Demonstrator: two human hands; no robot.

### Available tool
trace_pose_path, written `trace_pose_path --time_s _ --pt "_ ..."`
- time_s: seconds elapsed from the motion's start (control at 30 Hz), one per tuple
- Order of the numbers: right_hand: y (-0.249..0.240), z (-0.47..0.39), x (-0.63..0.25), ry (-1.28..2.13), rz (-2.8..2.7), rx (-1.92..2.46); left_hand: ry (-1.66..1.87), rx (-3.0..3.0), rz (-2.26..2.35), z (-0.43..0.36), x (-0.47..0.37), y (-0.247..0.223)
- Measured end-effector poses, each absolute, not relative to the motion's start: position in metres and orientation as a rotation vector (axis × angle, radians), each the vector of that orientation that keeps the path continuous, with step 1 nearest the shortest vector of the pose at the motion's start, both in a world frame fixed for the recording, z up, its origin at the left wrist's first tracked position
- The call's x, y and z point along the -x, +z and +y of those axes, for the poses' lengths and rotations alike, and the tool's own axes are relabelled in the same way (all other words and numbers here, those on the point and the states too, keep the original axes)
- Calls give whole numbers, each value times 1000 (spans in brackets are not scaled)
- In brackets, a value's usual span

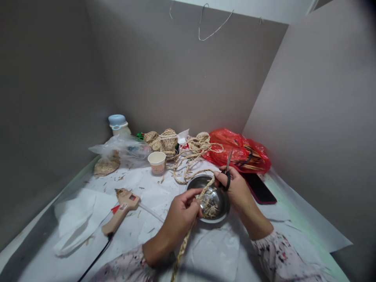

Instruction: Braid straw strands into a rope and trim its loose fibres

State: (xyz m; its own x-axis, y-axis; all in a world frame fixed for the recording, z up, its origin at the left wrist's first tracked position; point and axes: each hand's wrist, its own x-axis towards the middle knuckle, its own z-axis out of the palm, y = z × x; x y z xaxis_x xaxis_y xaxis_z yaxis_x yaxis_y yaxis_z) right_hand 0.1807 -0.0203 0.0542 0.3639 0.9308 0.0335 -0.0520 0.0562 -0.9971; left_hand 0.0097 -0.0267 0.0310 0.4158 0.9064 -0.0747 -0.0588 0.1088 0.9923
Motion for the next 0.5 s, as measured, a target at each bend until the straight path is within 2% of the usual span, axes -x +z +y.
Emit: trace_pose_path --time_s 0.2,0.5 --pt "39 -19 -173 996 -912 1182 748 -1104 668 -27 -6 32" --pt "36 -25 -163 897 -1053 1248 723 -997 701 -17 -8 28"
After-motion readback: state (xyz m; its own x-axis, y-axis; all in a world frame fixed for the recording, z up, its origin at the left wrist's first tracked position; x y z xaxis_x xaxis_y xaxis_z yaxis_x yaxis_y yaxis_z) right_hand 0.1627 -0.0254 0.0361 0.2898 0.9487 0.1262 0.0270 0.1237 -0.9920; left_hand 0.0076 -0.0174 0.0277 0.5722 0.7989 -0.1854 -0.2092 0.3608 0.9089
